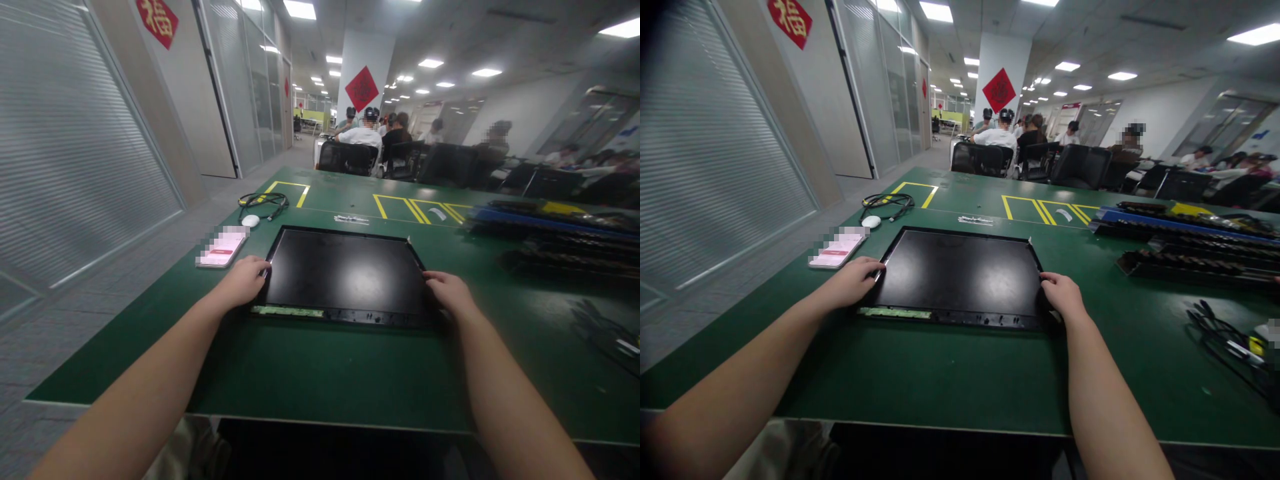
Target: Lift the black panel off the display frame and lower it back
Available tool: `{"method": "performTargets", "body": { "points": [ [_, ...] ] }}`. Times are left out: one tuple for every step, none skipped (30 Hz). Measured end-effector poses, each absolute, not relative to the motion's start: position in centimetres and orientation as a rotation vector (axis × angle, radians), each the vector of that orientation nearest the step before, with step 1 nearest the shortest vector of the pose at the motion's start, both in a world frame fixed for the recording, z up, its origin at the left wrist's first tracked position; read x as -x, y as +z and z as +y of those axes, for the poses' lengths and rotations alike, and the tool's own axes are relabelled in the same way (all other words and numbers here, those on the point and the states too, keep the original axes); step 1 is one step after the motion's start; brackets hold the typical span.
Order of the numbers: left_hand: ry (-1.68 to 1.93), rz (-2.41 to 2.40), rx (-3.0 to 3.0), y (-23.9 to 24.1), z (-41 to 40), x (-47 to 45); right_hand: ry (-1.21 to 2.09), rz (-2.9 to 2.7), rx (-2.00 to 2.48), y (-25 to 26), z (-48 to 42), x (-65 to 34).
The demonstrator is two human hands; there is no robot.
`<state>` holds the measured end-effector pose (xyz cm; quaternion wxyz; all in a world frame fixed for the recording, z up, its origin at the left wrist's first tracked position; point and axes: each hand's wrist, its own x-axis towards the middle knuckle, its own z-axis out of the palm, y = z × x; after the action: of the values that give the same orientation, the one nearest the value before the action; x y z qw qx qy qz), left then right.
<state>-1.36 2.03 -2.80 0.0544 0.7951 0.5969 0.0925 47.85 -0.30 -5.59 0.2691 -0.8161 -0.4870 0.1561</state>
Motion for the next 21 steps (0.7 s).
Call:
{"method": "performTargets", "body": {
  "points": [
    [0.302,1.806,-2.408,-2.87,2.09,1.42,0.426,-1.323,2.209,-5.54,-0.30,-47.78],
    [0.321,1.803,-2.398,-2.94,2.14,1.47,0.431,-1.332,2.218,-5.47,-0.30,-47.71],
    [0.339,1.803,-2.386,-3.00,2.17,1.52,0.431,-1.341,2.229,-5.39,-0.32,-47.65],
    [0.357,1.802,-2.373,-3.05,2.20,1.56,0.426,-1.348,2.237,-5.30,-0.35,-47.58],
    [0.372,1.798,-2.360,-3.08,2.21,1.59,0.417,-1.355,2.243,-5.20,-0.40,-47.50],
    [0.384,1.790,-2.350,-3.10,2.22,1.61,0.407,-1.359,2.247,-5.09,-0.45,-47.42],
    [0.394,1.780,-2.345,-3.10,2.22,1.62,0.395,-1.361,2.248,-4.98,-0.51,-47.34],
    [0.400,1.769,-2.343,-3.10,2.22,1.63,0.384,-1.361,2.248,-4.89,-0.56,-47.27],
    [0.402,1.759,-2.343,-3.09,2.23,1.64,0.379,-1.359,2.247,-4.82,-0.60,-47.21],
    [0.404,1.754,-2.341,-3.09,2.25,1.66,0.375,-1.357,2.244,-4.78,-0.62,-47.18],
    [0.408,1.749,-2.338,-3.10,2.28,1.68,0.372,-1.356,2.239,-4.77,-0.62,-47.17],
    [0.415,1.743,-2.335,-3.11,2.31,1.69,0.370,-1.355,2.232,-4.81,-0.60,-47.20],
    [0.421,1.737,-2.333,-3.12,2.34,1.71,0.369,-1.353,2.226,-4.87,-0.56,-47.26],
    [0.424,1.731,-2.333,-3.13,2.37,1.72,0.370,-1.349,2.220,-4.98,-0.51,-47.34],
    [0.422,1.730,-2.335,-3.13,2.39,1.73,0.373,-1.344,2.213,-5.10,-0.45,-47.44],
    [0.412,1.731,-2.339,-3.12,2.39,1.73,0.381,-1.338,2.209,-5.24,-0.39,-47.55],
    [0.395,1.733,-2.346,-3.09,2.39,1.72,0.389,-1.331,2.206,-5.38,-0.34,-47.66],
    [0.379,1.735,-2.354,-3.05,2.37,1.72,0.391,-1.326,2.198,-5.51,-0.29,-47.76],
    [0.364,1.733,-2.363,-3.00,2.35,1.71,0.394,-1.325,2.188,-5.61,-0.25,-47.84],
    [0.353,1.729,-2.372,-2.95,2.33,1.71,0.397,-1.323,2.180,-5.68,-0.23,-47.89],
    [0.345,1.726,-2.380,-2.90,2.31,1.72,0.401,-1.320,2.175,-5.72,-0.22,-47.91]
  ]
}}
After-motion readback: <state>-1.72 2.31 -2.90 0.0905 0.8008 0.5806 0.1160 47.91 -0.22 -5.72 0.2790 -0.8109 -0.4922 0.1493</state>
